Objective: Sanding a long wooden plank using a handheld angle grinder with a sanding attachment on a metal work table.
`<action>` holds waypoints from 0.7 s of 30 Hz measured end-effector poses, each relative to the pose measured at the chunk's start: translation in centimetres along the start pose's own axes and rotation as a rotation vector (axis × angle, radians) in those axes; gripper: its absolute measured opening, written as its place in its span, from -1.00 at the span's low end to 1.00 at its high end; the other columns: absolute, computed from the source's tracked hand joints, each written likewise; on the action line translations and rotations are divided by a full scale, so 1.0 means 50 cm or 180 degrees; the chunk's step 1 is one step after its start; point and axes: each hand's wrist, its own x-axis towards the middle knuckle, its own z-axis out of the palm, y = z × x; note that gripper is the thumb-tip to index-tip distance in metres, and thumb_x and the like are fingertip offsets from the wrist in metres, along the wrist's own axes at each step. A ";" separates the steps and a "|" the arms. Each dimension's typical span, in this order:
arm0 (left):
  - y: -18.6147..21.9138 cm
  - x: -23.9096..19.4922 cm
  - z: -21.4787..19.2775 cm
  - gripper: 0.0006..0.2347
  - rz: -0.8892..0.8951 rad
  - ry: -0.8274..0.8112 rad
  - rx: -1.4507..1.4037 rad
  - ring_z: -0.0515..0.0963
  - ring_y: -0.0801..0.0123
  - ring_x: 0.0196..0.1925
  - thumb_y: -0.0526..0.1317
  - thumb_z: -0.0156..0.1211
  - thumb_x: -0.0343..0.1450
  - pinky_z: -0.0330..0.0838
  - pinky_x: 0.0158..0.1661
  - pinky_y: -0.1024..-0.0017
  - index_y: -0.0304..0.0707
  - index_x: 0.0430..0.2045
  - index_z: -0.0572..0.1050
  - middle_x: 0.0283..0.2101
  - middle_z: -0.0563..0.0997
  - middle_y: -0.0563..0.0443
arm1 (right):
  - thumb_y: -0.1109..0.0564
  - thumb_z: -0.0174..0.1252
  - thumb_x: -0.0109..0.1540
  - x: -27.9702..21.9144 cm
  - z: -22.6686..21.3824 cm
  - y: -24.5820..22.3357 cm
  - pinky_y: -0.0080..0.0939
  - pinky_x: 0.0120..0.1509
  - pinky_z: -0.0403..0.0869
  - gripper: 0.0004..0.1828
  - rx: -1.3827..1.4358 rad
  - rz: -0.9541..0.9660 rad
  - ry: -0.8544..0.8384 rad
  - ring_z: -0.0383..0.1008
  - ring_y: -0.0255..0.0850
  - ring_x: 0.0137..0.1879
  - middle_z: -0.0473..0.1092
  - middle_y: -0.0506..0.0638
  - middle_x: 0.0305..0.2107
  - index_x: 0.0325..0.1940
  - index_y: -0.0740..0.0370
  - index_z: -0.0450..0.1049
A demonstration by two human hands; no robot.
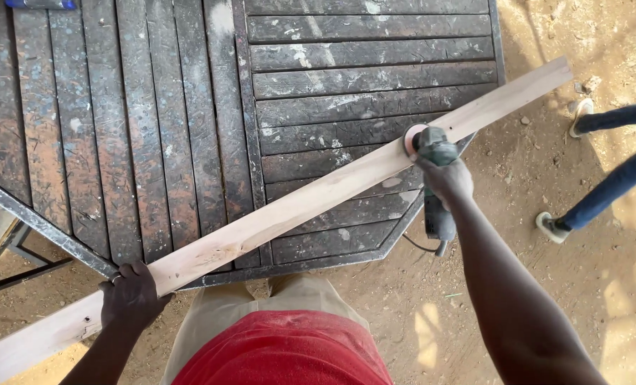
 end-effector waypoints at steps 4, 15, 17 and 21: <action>-0.004 0.005 0.068 0.10 0.0146 0.1010 0.0280 0.68 -0.12 -0.03 0.56 0.03 0.10 0.55 -0.02 -0.16 -0.58 0.25 0.21 0.13 0.53 -0.47 | -0.64 0.29 -0.06 -0.210 0.091 -0.022 0.10 0.12 0.53 0.08 -0.0625 -0.0712 -0.0367 0.60 0.12 0.03 0.54 0.19 -0.01 0.21 0.19 0.33; -0.010 -0.017 0.033 -0.06 0.0388 0.2385 0.0254 0.61 -0.07 -0.38 0.50 -0.22 0.27 0.50 -0.32 -0.04 -0.66 0.01 0.40 -0.24 0.59 -0.40 | -0.67 0.21 -0.02 -0.236 0.115 -0.014 0.15 0.23 0.57 0.15 -0.0712 -0.0744 -0.0661 0.58 0.10 0.10 0.49 0.17 0.04 0.32 0.18 0.19; -0.008 -0.006 0.034 -0.03 0.0322 0.1925 0.0293 0.63 -0.09 -0.27 0.51 -0.05 0.18 0.54 -0.25 -0.03 -0.63 0.06 0.36 -0.13 0.58 -0.40 | -0.65 0.22 0.00 -0.160 0.089 0.002 0.15 0.21 0.53 0.09 -0.0518 -0.0500 -0.0427 0.56 0.12 0.10 0.48 0.20 0.04 0.29 0.18 0.25; -0.020 0.027 0.057 0.05 0.0285 0.1065 0.0306 0.67 -0.05 -0.10 0.49 0.09 0.13 0.52 0.01 0.04 -0.61 0.23 0.21 0.13 0.51 -0.48 | -0.62 0.24 0.01 -0.156 0.072 -0.017 0.15 0.21 0.45 0.02 -0.0256 -0.0224 -0.0223 0.49 0.16 0.16 0.46 0.25 0.07 0.23 0.16 0.34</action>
